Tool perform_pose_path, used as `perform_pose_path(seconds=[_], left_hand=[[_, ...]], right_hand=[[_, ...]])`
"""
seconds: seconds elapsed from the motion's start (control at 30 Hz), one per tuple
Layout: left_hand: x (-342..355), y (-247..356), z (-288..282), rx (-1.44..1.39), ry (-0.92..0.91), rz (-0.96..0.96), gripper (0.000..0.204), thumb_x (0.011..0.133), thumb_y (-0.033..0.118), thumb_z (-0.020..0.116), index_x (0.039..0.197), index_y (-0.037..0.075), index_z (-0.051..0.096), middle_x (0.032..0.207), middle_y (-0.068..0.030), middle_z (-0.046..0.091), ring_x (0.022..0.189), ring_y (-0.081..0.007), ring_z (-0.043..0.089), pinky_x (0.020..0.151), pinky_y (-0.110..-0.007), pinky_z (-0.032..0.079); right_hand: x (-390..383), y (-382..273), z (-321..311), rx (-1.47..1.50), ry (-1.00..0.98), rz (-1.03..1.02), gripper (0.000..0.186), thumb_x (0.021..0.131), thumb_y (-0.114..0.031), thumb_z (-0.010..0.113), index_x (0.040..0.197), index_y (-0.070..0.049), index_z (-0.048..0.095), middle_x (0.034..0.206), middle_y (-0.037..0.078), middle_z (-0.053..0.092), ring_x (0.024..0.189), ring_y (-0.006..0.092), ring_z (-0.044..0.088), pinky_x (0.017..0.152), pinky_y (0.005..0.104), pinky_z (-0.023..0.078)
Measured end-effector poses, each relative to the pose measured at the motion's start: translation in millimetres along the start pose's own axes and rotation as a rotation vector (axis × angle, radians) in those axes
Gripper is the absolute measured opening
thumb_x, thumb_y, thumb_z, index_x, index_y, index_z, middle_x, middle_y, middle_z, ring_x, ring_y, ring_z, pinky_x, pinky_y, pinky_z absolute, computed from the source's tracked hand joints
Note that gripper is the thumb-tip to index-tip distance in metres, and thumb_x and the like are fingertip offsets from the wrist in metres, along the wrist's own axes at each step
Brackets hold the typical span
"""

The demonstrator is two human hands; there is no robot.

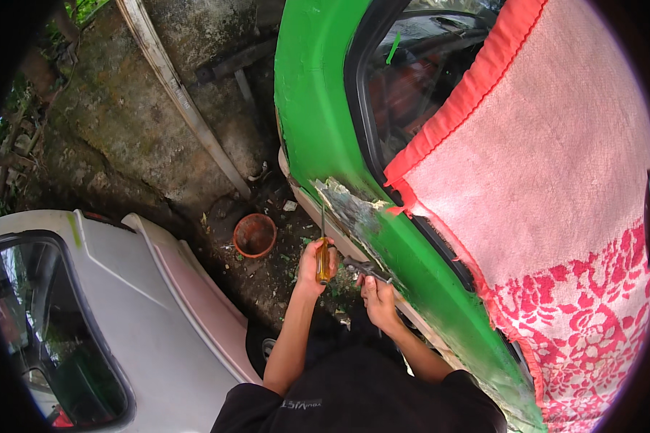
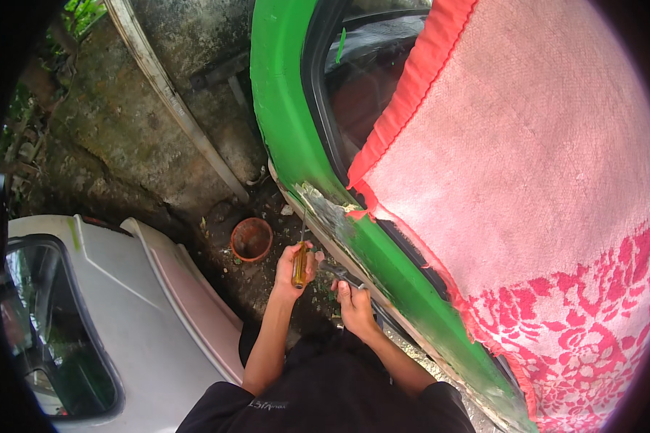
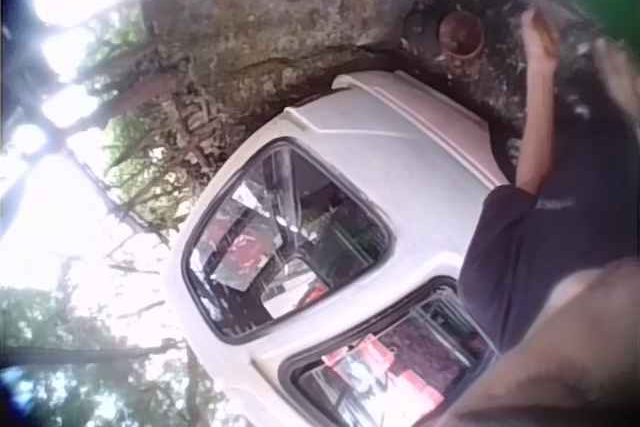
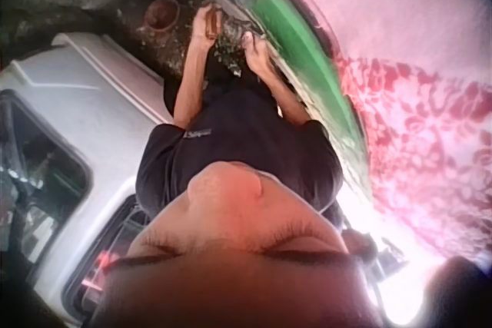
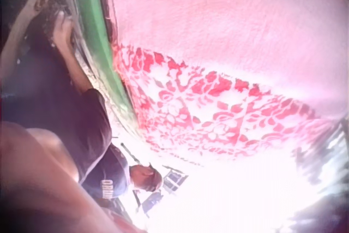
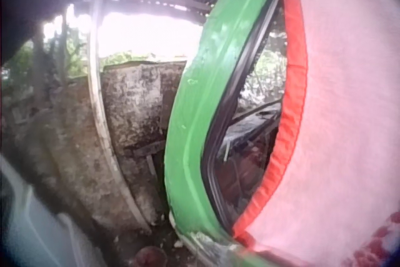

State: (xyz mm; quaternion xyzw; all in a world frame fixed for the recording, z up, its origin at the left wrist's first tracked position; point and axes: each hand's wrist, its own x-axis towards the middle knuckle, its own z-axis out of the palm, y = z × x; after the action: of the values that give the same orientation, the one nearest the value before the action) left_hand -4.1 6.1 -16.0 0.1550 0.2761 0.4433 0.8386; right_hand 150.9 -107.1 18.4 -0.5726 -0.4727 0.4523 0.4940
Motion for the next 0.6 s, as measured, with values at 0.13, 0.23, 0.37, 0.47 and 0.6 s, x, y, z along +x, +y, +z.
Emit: perform_pose_path(seconds=[0.13,0.23,0.37,0.47,0.6], left_hand=[[-4.3,-6.4,7.9,-0.034,-0.053,-0.05,0.023,0.098,0.032,0.042,0.096,0.011,0.051,0.054,-0.0069,0.048,0.039,-0.0165,0.041,0.036,-0.027,0.031],[-10.8,-5.1,24.6,-0.033,0.008,-0.078,0.021,0.097,0.03,0.045,0.096,0.011,0.052,0.053,-0.005,0.046,0.04,-0.0162,0.04,0.036,-0.028,0.029],[-12.0,-6.6,48.0,0.061,0.227,-0.042,0.018,0.096,0.029,0.048,0.094,0.012,0.052,0.053,-0.0028,0.044,0.042,-0.0147,0.038,0.037,-0.028,0.026],[-1.5,-15.8,43.6,0.066,0.153,0.02,0.017,0.096,0.029,0.05,0.091,0.012,0.053,0.053,-0.0021,0.043,0.043,-0.0135,0.036,0.038,-0.028,0.024],[3.8,-15.2,40.0,-0.056,-0.044,-0.005,0.018,0.096,0.028,0.051,0.089,0.013,0.053,0.052,-0.0014,0.041,0.044,-0.0125,0.034,0.04,-0.028,0.023]], right_hand=[[-3.5,-20.6,0.1,0.375,-0.037,0.021,0.043,0.105,-0.042,0.037,0.097,-0.002,0.051,0.065,-0.004,0.032,0.052,0.0037,0.026,0.046,0.0208,0.023],[-10.6,-31.0,-1.2,0.391,-0.068,-0.021,0.042,0.105,-0.041,0.036,0.102,-0.002,0.051,0.065,-0.004,0.032,0.054,0.0036,0.025,0.047,0.0208,0.02],[-15.2,-28.3,-7.6,0.289,-0.169,-0.065,0.029,0.104,-0.027,0.041,0.1,-0.001,0.055,0.068,-0.002,0.041,0.057,0.0045,0.034,0.049,0.0229,0.026],[-13.4,-31.0,-5.0,0.212,-0.19,-0.162,0.018,0.1,-0.012,0.045,0.097,0.001,0.057,0.068,0.003,0.05,0.057,0.0103,0.045,0.053,0.0277,0.038],[-17.2,-37.6,-8.9,0.079,-0.23,-0.297,0.012,0.096,-0.007,0.048,0.093,0.001,0.056,0.066,0.009,0.053,0.056,0.0177,0.054,0.055,0.0315,0.044]])
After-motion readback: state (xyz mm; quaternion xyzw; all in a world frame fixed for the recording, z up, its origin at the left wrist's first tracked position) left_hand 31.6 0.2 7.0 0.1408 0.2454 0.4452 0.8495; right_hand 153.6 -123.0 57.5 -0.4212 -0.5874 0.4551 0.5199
